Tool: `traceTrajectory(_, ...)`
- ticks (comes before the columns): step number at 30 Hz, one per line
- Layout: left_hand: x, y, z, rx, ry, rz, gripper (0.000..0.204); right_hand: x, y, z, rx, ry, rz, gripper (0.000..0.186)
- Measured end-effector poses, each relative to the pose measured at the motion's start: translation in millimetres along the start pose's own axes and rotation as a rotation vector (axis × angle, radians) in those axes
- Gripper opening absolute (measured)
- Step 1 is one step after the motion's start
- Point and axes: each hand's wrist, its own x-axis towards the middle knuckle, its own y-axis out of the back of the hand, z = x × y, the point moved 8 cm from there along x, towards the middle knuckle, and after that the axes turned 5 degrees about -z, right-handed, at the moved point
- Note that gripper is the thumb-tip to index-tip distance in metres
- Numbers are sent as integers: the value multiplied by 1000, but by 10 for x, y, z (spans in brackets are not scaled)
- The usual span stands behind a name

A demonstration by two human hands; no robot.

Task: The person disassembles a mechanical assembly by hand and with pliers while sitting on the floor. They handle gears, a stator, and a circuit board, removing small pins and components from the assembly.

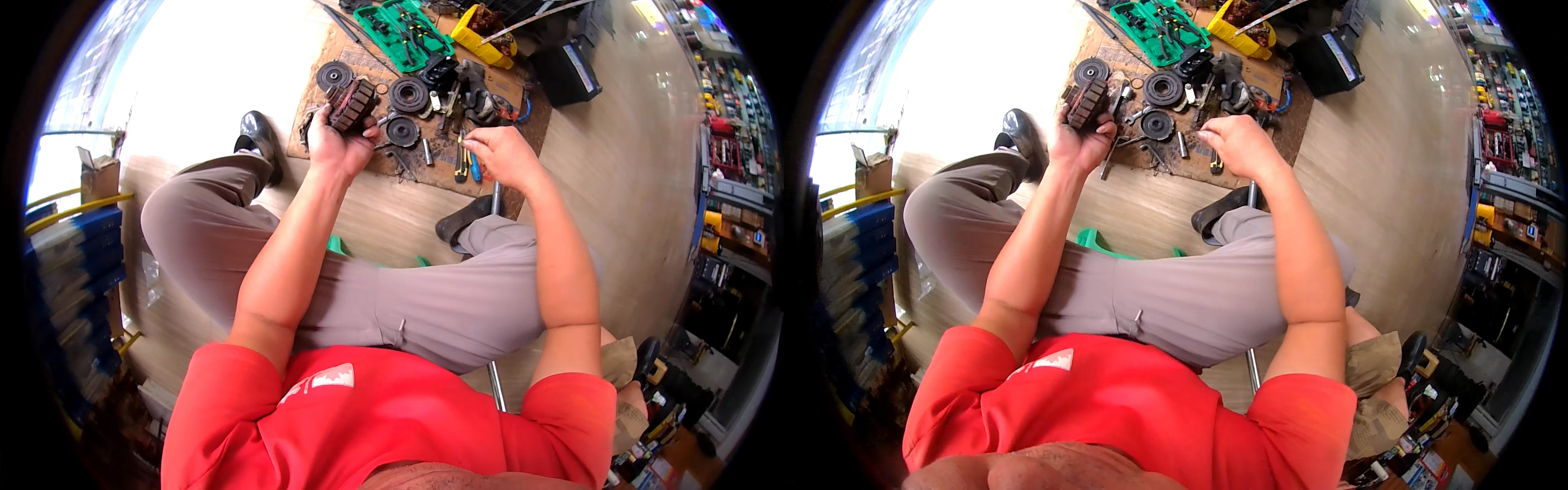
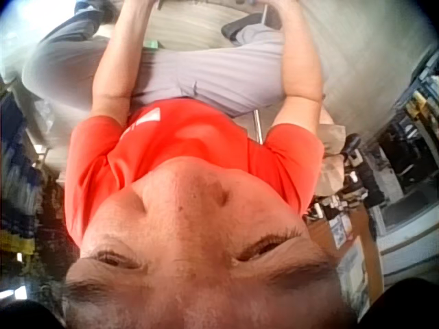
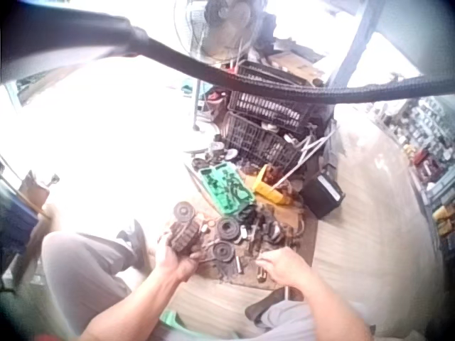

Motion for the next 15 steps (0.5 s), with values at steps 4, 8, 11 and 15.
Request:
traceTrajectory(4,-13,-127,-60,75,22,-129,50,-22,44,174,-79,-87,-29,26)
traceTrajectory(8,-8,-26,-140,175,11,-44,40,-115,130,151,-315,-160,6,50)
traceTrajectory(11,-11,-12,-218,293,46,-19,37,-103,136,125,-351,-214,25,75)
traceTrajectory(15,-82,-100,-357,365,66,-58,38,-8,148,-40,-137,50,163,76)
